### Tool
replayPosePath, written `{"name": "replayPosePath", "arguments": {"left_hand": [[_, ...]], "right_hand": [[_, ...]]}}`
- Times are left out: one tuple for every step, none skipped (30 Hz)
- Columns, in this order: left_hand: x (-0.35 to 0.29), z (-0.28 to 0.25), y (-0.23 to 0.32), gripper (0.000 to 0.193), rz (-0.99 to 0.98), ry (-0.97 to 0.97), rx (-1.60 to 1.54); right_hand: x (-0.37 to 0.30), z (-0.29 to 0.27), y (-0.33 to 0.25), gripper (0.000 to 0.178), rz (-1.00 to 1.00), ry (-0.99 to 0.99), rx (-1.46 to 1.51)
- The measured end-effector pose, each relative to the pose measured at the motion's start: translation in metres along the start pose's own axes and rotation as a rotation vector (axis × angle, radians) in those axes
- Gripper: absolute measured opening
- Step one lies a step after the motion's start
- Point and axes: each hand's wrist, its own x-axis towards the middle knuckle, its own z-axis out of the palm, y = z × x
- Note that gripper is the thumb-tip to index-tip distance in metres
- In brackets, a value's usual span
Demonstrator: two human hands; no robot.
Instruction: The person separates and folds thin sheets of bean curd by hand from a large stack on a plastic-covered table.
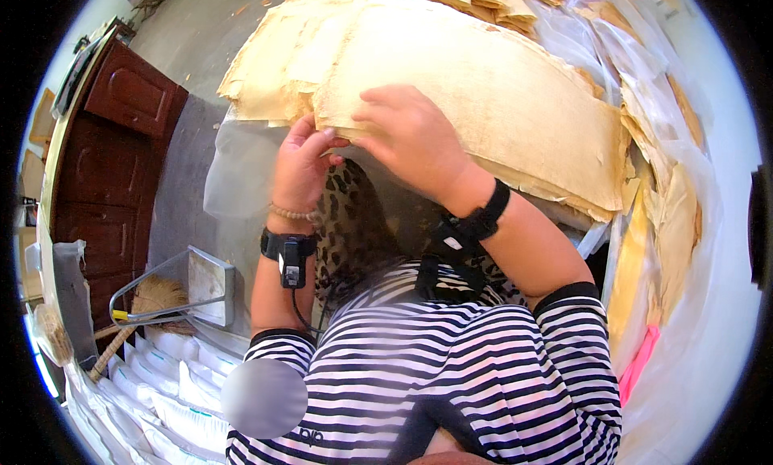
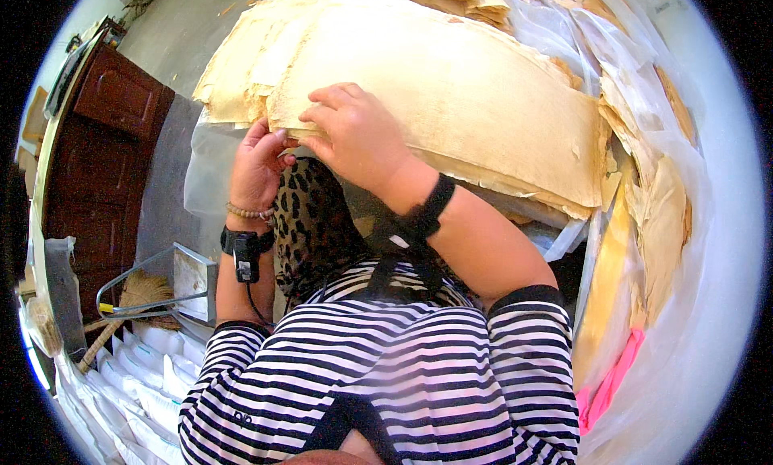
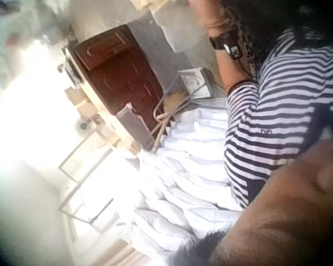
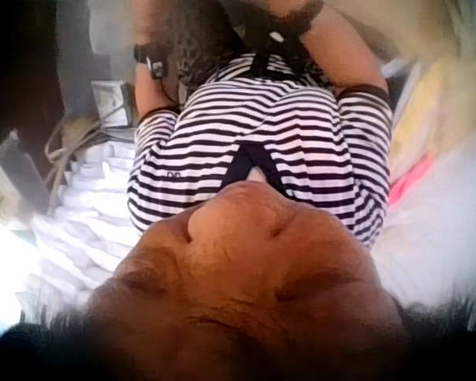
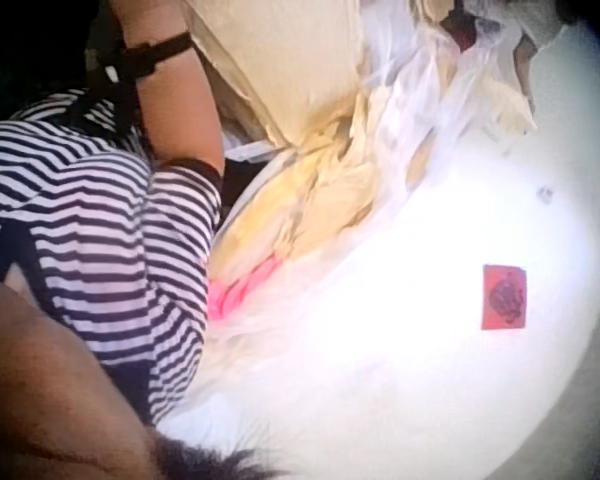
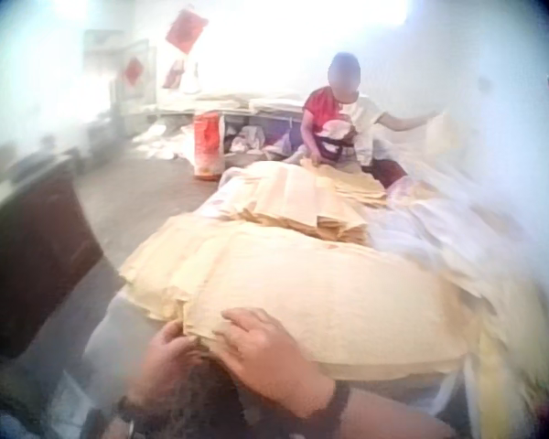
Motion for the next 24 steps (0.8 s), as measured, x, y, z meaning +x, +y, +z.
{"name": "replayPosePath", "arguments": {"left_hand": [[0.002,-0.002,-0.001,0.025,-0.006,0.004,-0.052],[0.003,-0.002,-0.002,0.023,-0.005,0.009,-0.084],[0.003,0.0,-0.001,0.023,-0.003,0.013,-0.088],[0.002,0.004,0.001,0.022,0.0,0.03,-0.059],[0.002,0.008,0.003,0.021,0.004,0.046,-0.029],[0.002,0.008,0.003,0.021,0.003,0.047,-0.032],[0.003,0.009,0.004,0.022,0.008,0.038,-0.014],[0.004,0.009,0.004,0.022,0.013,0.028,0.004],[0.004,0.008,0.004,0.022,0.011,0.028,0.002],[0.005,0.008,0.003,0.022,0.023,0.028,0.019],[0.006,0.008,0.003,0.022,0.034,0.029,0.036],[0.005,0.01,0.004,0.022,0.033,0.03,0.034],[0.004,0.015,0.005,0.023,0.056,0.033,0.077],[0.004,0.018,0.005,0.023,0.079,0.036,0.121],[0.004,0.018,0.004,0.023,0.08,0.041,0.119],[0.005,0.017,0.003,0.023,0.086,0.038,0.099],[0.006,0.017,0.001,0.023,0.092,0.035,0.08],[0.007,0.016,0.001,0.023,0.091,0.038,0.08],[0.008,0.015,0.001,0.022,0.084,0.058,0.058],[0.009,0.014,0.001,0.022,0.077,0.078,0.036],[0.009,0.013,0.0,0.022,0.078,0.081,0.035],[0.01,0.012,-0.001,0.022,0.068,0.082,0.038],[0.01,0.012,-0.001,0.023,0.058,0.083,0.042],[0.01,0.013,0.0,0.023,0.059,0.082,0.039]], "right_hand": [[0.003,0.006,0.001,0.023,-0.003,0.001,-0.03],[0.006,0.01,0.003,0.023,-0.01,-0.003,-0.028],[0.008,0.014,0.007,0.023,-0.007,-0.007,-0.057],[0.01,0.017,0.009,0.024,-0.003,-0.009,-0.086],[0.01,0.018,0.012,0.024,-0.005,-0.013,-0.087],[0.009,0.019,0.015,0.024,0.024,0.004,-0.076],[0.009,0.019,0.016,0.023,0.053,0.022,-0.066],[0.009,0.02,0.015,0.023,0.053,0.019,-0.067],[0.01,0.019,0.014,0.023,0.053,0.023,-0.055],[0.01,0.019,0.013,0.023,0.053,0.028,-0.044],[0.011,0.019,0.012,0.023,0.053,0.025,-0.044],[0.011,0.02,0.011,0.024,0.062,0.03,-0.05],[0.011,0.021,0.011,0.024,0.07,0.035,-0.055],[0.011,0.022,0.011,0.024,0.069,0.032,-0.055],[0.012,0.023,0.011,0.023,0.073,0.049,-0.051],[0.012,0.025,0.011,0.021,0.076,0.066,-0.047],[0.013,0.026,0.011,0.021,0.073,0.063,-0.046],[0.014,0.028,0.01,0.017,0.071,0.083,-0.053],[0.015,0.03,0.01,0.013,0.069,0.104,-0.061],[0.016,0.03,0.009,0.013,0.069,0.103,-0.059],[0.018,0.03,0.007,0.009,0.093,0.121,-0.046],[0.019,0.03,0.006,0.006,0.117,0.139,-0.033],[0.019,0.031,0.006,0.006,0.115,0.138,-0.031],[0.018,0.032,0.008,0.006,0.154,0.171,0.032]]}}
